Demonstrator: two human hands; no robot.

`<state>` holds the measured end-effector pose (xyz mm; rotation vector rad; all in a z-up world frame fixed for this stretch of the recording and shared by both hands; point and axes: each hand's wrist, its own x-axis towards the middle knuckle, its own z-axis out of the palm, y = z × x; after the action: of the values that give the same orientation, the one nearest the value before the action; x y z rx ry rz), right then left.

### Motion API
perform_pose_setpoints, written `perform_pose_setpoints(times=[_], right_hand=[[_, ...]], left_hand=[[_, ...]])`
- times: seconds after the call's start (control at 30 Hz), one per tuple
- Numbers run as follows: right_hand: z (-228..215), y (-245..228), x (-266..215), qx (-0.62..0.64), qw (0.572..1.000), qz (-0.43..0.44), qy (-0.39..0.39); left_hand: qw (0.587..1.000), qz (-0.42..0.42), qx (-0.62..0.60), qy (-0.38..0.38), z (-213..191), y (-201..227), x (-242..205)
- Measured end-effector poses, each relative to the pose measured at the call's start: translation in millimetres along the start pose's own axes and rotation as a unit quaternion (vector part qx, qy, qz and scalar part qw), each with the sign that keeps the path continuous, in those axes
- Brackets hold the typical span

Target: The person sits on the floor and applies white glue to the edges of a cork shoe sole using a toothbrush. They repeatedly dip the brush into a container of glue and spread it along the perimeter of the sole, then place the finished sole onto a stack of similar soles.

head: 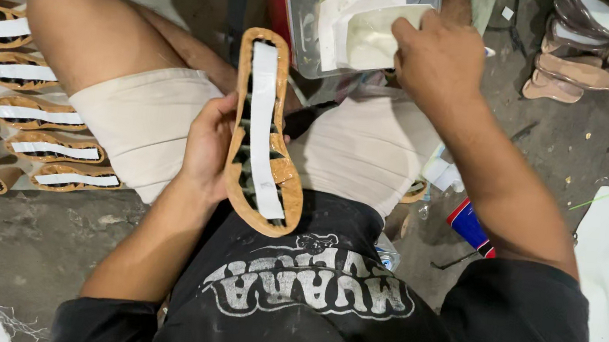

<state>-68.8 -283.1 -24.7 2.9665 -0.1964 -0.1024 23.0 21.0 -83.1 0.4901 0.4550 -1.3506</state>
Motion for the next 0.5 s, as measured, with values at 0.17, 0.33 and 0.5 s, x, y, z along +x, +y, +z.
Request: perform_pose_setpoints(times=[0.17, 0.33, 0.5], right_hand=[[-27.8, 19.0, -37.1, 0.035, 0.999, 0.037, 0.013], [-72.5, 13.4, -68.2, 0.095, 0.980, 0.140, -0.107], [-56.8, -23.7, -80.6, 0.530, 0.803, 0.267, 0.051]], left_hand=[[0.988, -0.013, -0.075, -0.134, 8.2, 3.9, -3.0], [0.989, 0.104, 0.097, -0.034, 32.7, 6.9, 1.7], [0.976, 0.123, 0.159, -0.080, 62.7, 2.7, -7.4]])
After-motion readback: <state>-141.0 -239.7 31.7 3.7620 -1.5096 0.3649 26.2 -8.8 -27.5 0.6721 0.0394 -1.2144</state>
